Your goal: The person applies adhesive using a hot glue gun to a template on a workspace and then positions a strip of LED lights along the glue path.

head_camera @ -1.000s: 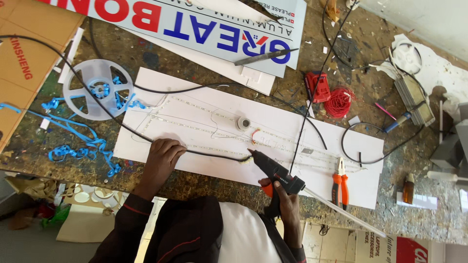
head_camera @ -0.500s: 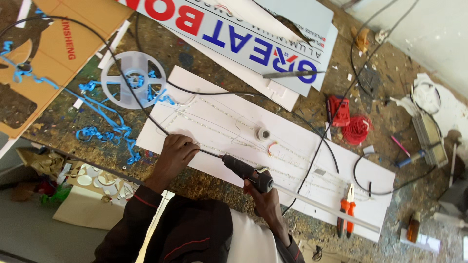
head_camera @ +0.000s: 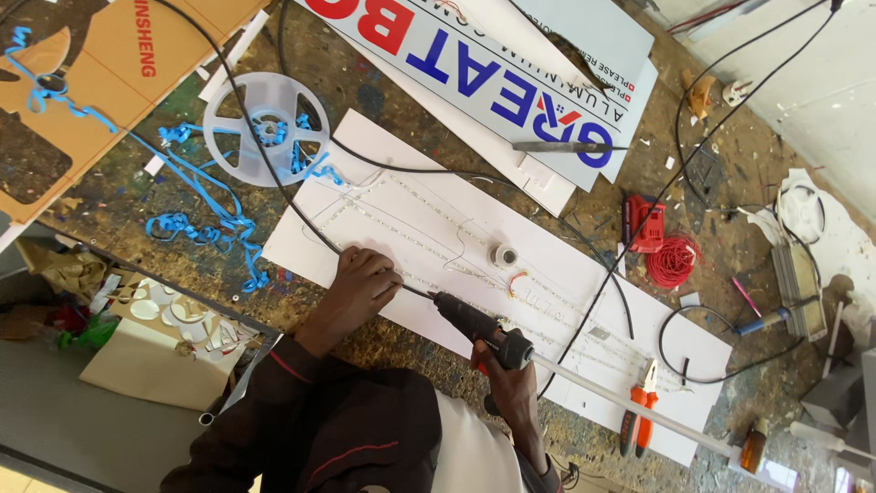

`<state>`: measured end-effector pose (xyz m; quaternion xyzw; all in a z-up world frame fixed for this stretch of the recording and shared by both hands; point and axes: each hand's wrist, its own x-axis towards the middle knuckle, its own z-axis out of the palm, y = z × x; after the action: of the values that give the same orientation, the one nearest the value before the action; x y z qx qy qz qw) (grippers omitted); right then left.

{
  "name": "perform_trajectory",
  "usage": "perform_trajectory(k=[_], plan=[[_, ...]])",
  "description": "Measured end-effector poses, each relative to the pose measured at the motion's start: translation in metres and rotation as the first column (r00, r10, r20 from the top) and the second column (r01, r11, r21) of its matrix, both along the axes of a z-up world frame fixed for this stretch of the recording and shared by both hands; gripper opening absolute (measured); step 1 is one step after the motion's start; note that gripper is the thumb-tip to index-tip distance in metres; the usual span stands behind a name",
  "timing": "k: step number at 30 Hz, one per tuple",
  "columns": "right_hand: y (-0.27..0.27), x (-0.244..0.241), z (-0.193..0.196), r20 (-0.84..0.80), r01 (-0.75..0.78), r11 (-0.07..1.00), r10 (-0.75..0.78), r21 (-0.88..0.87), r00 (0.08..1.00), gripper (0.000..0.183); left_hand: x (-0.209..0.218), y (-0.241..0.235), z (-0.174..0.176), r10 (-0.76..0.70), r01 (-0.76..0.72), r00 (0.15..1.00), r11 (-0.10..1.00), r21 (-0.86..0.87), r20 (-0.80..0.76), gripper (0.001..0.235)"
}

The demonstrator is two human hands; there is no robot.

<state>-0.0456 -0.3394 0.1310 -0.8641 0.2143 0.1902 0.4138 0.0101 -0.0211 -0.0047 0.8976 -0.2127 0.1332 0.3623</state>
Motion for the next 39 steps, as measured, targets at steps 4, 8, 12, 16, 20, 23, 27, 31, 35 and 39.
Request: perform_trajectory(k=[4, 8, 12, 16, 20, 23, 27, 31, 35, 39], plan=[[0.007, 0.004, 0.007, 0.078, -0.124, 0.992, 0.120, 0.038, 0.990, 0.047, 0.002, -0.001, 0.006, 0.016, -0.015, 1.000, 1.000, 0.022, -0.022, 0.005], [0.014, 0.009, 0.010, 0.051, -0.187, 0.980, 0.183, 0.075, 0.982, 0.040, 0.006, -0.002, 0.009, 0.031, -0.027, 0.996, 0.998, 0.056, -0.082, 0.011], [0.023, 0.013, 0.013, 0.073, -0.216, 0.973, 0.211, 0.080, 0.975, 0.045, 0.005, -0.004, 0.003, 0.052, -0.047, 0.992, 0.998, 0.048, -0.116, 0.010], [0.025, 0.014, 0.009, 0.049, -0.168, 0.985, 0.166, 0.036, 0.985, 0.047, 0.003, -0.005, 0.007, 0.096, -0.088, 0.986, 0.994, 0.068, -0.135, 0.007], [0.027, 0.010, 0.016, 0.050, -0.175, 0.985, 0.174, 0.012, 0.983, 0.046, 0.003, -0.003, 0.007, 0.095, -0.091, 0.992, 0.995, 0.051, -0.085, 0.011], [0.022, 0.008, 0.000, 0.072, -0.150, 0.985, 0.144, 0.082, 0.987, 0.040, 0.003, -0.002, 0.005, 0.096, -0.094, 0.994, 0.995, 0.042, -0.047, 0.010], [0.015, 0.001, -0.010, 0.054, -0.141, 0.988, 0.138, 0.061, 0.989, 0.031, 0.003, -0.002, 0.009, 0.095, -0.093, 0.994, 0.995, 0.036, -0.057, 0.016], [0.016, -0.002, -0.006, -0.031, 0.009, 0.998, -0.007, 0.055, 1.000, 0.036, 0.003, -0.002, 0.004, 0.098, -0.096, 0.992, 0.995, 0.029, -0.077, 0.010], [0.022, -0.005, 0.007, -0.025, -0.027, 1.000, 0.028, 0.010, 0.999, 0.034, 0.003, -0.001, 0.001, 0.089, -0.088, 0.993, 0.996, 0.022, -0.075, 0.011], [0.026, -0.005, 0.020, -0.049, -0.051, 0.999, 0.051, -0.002, 0.997, 0.037, 0.002, -0.002, 0.003, 0.079, -0.077, 0.993, 0.997, 0.031, -0.090, 0.013]])
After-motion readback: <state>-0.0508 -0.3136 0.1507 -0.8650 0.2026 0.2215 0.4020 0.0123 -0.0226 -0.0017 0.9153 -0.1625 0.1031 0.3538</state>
